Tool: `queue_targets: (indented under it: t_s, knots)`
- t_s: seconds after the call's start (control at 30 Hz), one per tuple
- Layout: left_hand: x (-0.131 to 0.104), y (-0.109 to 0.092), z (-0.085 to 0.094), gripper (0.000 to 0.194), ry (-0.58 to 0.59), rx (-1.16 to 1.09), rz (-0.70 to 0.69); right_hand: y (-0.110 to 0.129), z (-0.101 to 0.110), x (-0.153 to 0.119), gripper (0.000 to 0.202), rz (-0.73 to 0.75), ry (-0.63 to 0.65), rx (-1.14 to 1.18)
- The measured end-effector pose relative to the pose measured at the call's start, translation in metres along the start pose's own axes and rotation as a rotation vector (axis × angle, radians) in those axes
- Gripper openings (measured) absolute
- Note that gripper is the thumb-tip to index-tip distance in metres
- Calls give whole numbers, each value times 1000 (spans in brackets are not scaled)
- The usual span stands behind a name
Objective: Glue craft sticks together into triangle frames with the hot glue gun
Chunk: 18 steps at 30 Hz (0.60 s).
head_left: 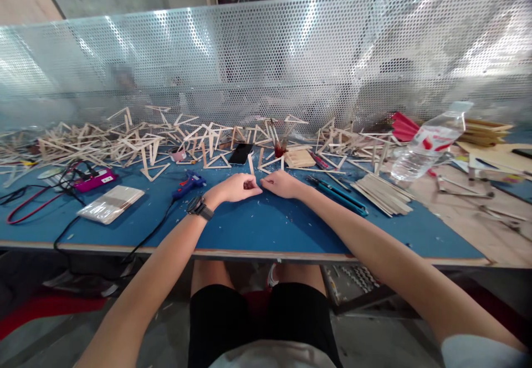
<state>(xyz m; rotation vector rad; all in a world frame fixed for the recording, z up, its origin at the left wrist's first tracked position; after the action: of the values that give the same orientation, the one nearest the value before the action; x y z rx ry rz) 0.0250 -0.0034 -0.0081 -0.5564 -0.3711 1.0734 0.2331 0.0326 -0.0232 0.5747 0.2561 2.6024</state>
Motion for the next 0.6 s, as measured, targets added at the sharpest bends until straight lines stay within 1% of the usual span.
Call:
queue_targets:
  t_s: [0.07, 0.17, 0.37, 0.6]
  knots:
    - [-1, 0, 0, 34, 5, -11, 4, 1, 1, -2, 45, -16, -69, 82]
    - [-1, 1, -1, 32, 38, -41, 19, 2, 2, -4, 46, -12, -107, 148]
    - [0, 4, -1, 31, 64, -61, 12, 1, 3, -4, 46, -18, -89, 135]
    - [3, 5, -3, 32, 44, -57, -1, 3, -1, -4, 47, -19, -93, 85]
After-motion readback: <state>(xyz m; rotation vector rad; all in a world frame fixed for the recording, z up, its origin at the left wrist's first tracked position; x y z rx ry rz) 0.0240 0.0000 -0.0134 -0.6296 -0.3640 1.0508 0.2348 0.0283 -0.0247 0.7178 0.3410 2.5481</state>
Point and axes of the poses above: each hand's wrist, its own x-axis towards the middle knuckle, its own z-axis out of the back of the hand, y = z × x, the point moved 1 cm from there along x, towards the middle knuckle, and after that the axes turned 14 degrees about z, right-handed, at the moved point
